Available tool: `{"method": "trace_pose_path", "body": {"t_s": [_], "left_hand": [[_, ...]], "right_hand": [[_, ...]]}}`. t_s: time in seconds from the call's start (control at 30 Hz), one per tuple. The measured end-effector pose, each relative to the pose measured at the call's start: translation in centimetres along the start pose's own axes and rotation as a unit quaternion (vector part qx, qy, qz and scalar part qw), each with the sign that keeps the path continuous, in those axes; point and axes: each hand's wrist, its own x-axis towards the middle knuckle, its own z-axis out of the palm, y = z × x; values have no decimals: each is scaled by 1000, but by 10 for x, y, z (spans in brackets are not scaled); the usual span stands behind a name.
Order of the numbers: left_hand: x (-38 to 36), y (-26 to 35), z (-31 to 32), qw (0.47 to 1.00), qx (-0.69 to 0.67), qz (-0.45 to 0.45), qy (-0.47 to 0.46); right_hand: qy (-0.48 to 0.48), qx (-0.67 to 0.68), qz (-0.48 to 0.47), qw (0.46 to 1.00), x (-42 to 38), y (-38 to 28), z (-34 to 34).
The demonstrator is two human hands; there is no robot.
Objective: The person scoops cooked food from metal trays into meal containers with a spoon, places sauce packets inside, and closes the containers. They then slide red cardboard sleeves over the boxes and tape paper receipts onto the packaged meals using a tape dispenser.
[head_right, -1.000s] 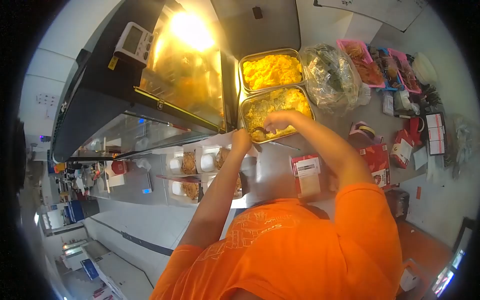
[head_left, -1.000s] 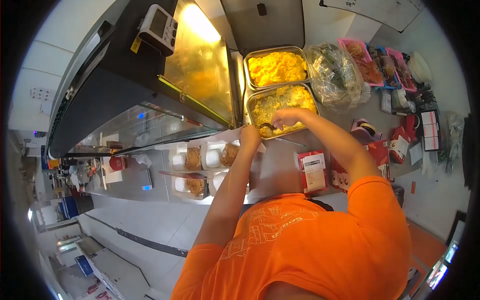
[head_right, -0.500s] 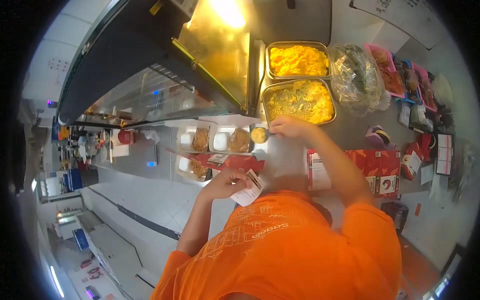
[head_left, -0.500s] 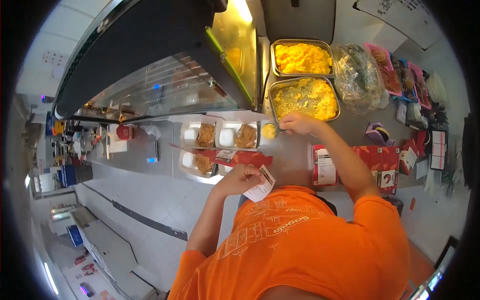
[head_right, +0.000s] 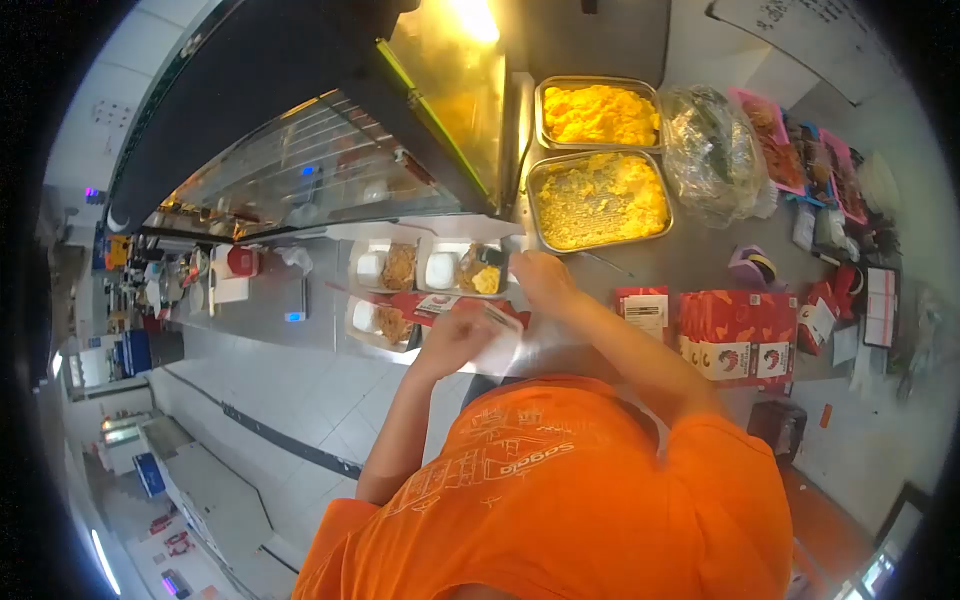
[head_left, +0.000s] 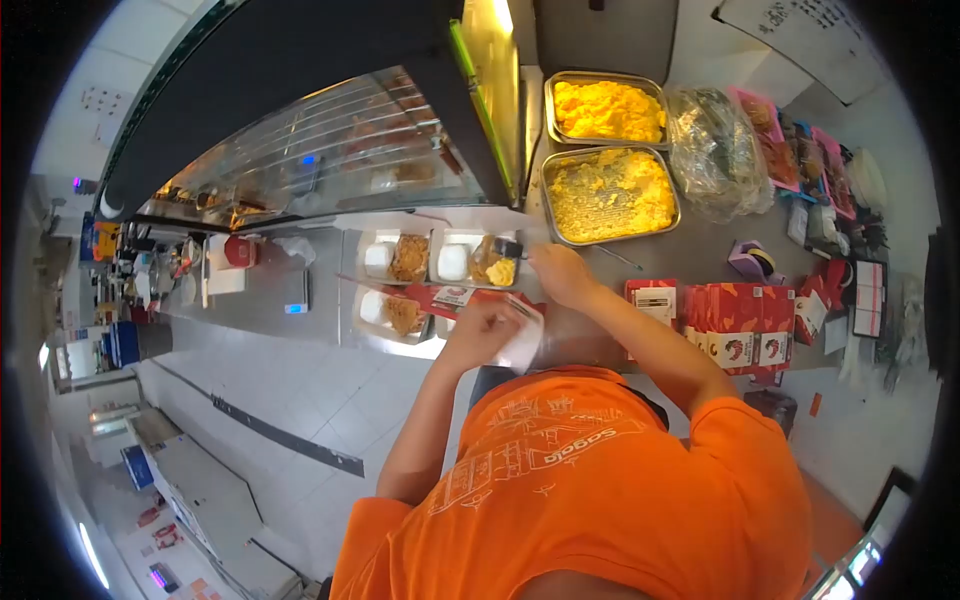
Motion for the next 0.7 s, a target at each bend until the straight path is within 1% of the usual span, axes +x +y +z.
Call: {"method": "trace_pose_path", "body": {"t_s": [0.03, 0.07, 0.1, 0.13, 0.17, 0.2, 0.23, 0.27, 0.3, 0.33, 0.37, 0.4, 0.43, 0.47, 0.5, 0.53, 0.57, 0.6, 0.63, 0.67, 0.7], "left_hand": [[6, 9, 4, 995, -4, 31, 99], [11, 18, 11, 978, -75, -7, 194], [20, 29, 15, 981, -79, -2, 180], [33, 39, 17, 968, 72, 89, 221], [49, 45, 19, 924, 217, 178, 261], [68, 49, 26, 919, 250, 207, 225], [84, 65, 37, 906, 348, 151, 190], [101, 81, 46, 880, 441, 93, 154], [130, 77, 53, 874, 476, 52, 86], [157, 64, 59, 862, 507, 11, 20], [171, 53, 62, 864, 503, 14, 25], [183, 44, 65, 862, 507, -6, 23], [196, 35, 68, 858, 513, -27, 20], [209, 26, 69, 858, 513, -25, 22], [219, 12, 69, 855, 518, -20, 1], [225, -4, 69, 852, 522, -17, -24], [236, -23, 69, 851, 524, -21, -28], [247, -42, 67, 838, 542, 3, -69], [250, -46, 63, 822, 559, 29, -107], [253, -48, 61, 833, 542, 9, -109], [256, -53, 60, 832, 543, 7, -107]], "right_hand": [[18, 55, 65, 996, -4, 2, -15], [10, 10, 105, 994, -7, 17, -29], [26, -42, 154, 987, -12, 29, -50], [40, -93, 199, 975, -17, 41, -72], [44, -163, 213, 962, -23, 67, -87], [48, -230, 224, 946, -28, 90, -99], [48, -237, 226, 944, -28, 103, -110], [52, -292, 233, 926, -27, 114, -119], [54, -345, 239, 906, -27, 121, -125], [54, -351, 235, 905, -28, 131, -121], [6, -381, 194, 904, -29, 146, -111], [-40, -409, 154, 899, -27, 157, -107], [-61, -413, 129, 900, -26, 151, -102], [-87, -368, 122, 918, -22, 149, -102], [-114, -319, 116, 934, -20, 147, -100], [-116, -314, 119, 935, -16, 146, -96], [-105, -290, 172, 936, -9, 146, -93], [-94, -264, 224, 933, -5, 143, -88], [-96, -259, 224, 935, -3, 138, -81], [-107, -203, 240, 943, 0, 134, -77], [-118, -147, 254, 949, 4, 129, -72]]}}
